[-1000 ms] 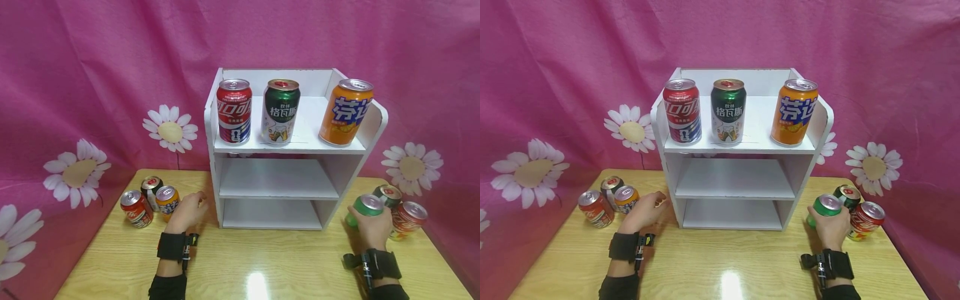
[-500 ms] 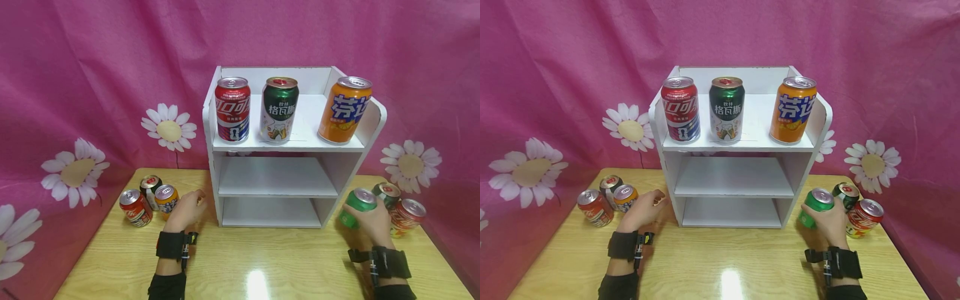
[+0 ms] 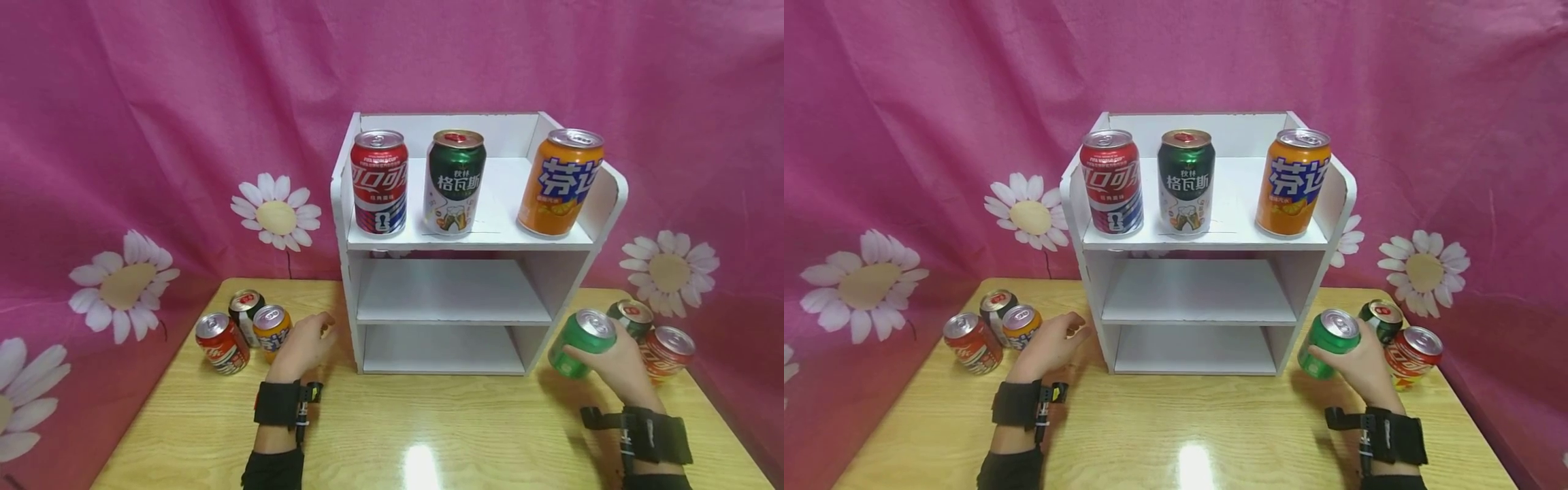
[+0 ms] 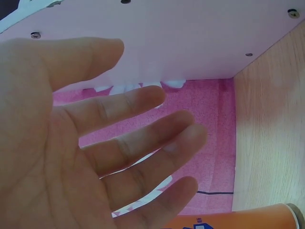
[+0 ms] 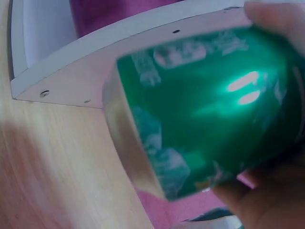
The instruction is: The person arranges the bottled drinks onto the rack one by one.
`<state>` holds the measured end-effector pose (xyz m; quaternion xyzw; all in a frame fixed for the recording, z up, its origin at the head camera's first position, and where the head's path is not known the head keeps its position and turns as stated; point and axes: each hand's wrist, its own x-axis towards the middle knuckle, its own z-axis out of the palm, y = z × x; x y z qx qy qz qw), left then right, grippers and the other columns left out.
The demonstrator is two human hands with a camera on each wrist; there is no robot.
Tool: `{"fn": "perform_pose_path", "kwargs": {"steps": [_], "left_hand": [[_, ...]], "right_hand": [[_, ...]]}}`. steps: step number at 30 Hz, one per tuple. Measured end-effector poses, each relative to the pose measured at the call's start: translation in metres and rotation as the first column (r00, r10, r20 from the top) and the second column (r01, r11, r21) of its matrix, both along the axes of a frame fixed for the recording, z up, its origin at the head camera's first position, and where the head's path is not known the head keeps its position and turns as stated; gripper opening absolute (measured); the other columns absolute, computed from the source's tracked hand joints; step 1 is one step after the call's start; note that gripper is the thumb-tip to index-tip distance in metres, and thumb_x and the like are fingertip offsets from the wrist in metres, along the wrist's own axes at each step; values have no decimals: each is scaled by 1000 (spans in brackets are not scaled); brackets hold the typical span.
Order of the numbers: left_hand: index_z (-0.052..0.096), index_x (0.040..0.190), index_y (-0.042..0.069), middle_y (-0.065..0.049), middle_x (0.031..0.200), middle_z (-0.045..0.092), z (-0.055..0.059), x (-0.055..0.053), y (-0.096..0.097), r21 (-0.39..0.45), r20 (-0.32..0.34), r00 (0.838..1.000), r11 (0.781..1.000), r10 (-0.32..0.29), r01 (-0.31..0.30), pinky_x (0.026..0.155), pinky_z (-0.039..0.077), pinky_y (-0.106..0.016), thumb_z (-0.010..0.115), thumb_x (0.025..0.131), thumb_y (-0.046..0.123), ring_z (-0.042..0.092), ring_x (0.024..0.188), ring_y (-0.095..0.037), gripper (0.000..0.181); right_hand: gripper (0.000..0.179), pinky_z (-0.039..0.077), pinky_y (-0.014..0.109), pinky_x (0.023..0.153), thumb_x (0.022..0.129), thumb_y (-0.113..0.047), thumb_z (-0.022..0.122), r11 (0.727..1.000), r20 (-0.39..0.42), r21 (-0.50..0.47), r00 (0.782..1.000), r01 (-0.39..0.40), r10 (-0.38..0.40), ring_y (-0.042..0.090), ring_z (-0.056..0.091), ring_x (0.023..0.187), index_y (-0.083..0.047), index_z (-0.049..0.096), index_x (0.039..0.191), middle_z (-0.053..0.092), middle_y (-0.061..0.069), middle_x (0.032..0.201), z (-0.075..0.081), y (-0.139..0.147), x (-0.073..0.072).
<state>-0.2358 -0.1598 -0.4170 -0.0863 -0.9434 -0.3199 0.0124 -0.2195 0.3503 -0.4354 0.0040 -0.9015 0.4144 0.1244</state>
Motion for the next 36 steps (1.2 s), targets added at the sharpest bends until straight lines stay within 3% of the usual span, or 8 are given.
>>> {"fn": "perform_pose_path", "kwargs": {"steps": [3, 5, 9, 11, 15, 20, 24, 36], "left_hand": [[59, 120, -1, -20, 115, 60, 0, 0, 0, -10, -3, 1000, 1000, 2, -2, 88, 46, -48, 54, 95, 17, 55, 108, -33, 31], [58, 119, -1, -21, 115, 60, 1, 1, 0, -9, -6, 1000, 1000, -1, 1, 87, 46, -48, 54, 95, 17, 56, 107, -34, 31], [58, 119, -2, -21, 114, 60, 3, 2, 1, 1, -13, 1000, 1000, -5, 5, 86, 47, -48, 54, 94, 16, 56, 106, -34, 31], [58, 119, -2, -21, 115, 60, 3, 2, 1, 5, -12, 1000, 1000, -8, 8, 86, 47, -49, 54, 94, 16, 56, 106, -34, 31], [58, 121, -1, -21, 116, 59, 3, 1, 0, 5, 1, 1000, 1000, 1, -1, 87, 46, -49, 53, 94, 17, 55, 108, -34, 32], [58, 120, 0, -20, 115, 60, 0, 0, -1, -16, 8, 1000, 1000, 8, -8, 86, 46, -48, 53, 95, 18, 56, 106, -33, 32], [58, 119, 0, -19, 113, 60, -1, 1, -2, -30, 7, 1000, 1000, 4, -4, 84, 47, -47, 53, 95, 18, 57, 103, -32, 31], [58, 119, -1, -19, 112, 60, 0, 0, -2, -28, 4, 1000, 1000, -8, 9, 84, 47, -47, 54, 94, 17, 57, 103, -32, 31]], "right_hand": [[78, 42, 32, 78, 76, -23, 81, 999, -15, -2, 999, -37, 37, -1, 46, 94, 2, 37, 137, 53, 21, 118, 2, 0, 3], [77, 42, 24, 76, 75, -19, 81, 998, -30, -16, 998, -57, 57, -5, 47, 93, 2, 39, 136, 55, 11, 115, 3, -1, 4], [73, 42, 14, 76, 73, -8, 81, 989, -64, -91, 992, -114, 108, -6, 51, 93, -4, 43, 136, 54, -14, 107, 7, -4, 8], [71, 44, 14, 76, 72, 0, 79, 976, -86, -148, 985, -161, 149, -5, 53, 93, -8, 45, 135, 54, -20, 105, 10, -6, 11], [69, 47, 15, 76, 71, 8, 77, 953, -116, -209, 973, -220, 199, -2, 56, 93, -15, 49, 129, 57, -19, 106, 18, -14, 16], [69, 46, 14, 75, 68, 5, 80, 966, -119, -159, 975, -203, 185, -3, 56, 93, -9, 49, 128, 57, -21, 104, 31, -22, 25], [73, 47, 15, 76, 68, 8, 79, 958, -128, -175, 970, -227, 207, -2, 55, 95, -11, 48, 130, 57, -19, 106, 36, -29, 30], [75, 48, 17, 79, 63, 8, 82, 923, -210, -107, 916, -370, 343, 0, 57, 98, 5, 46, 128, 58, -17, 110, 50, -62, 29]]}}
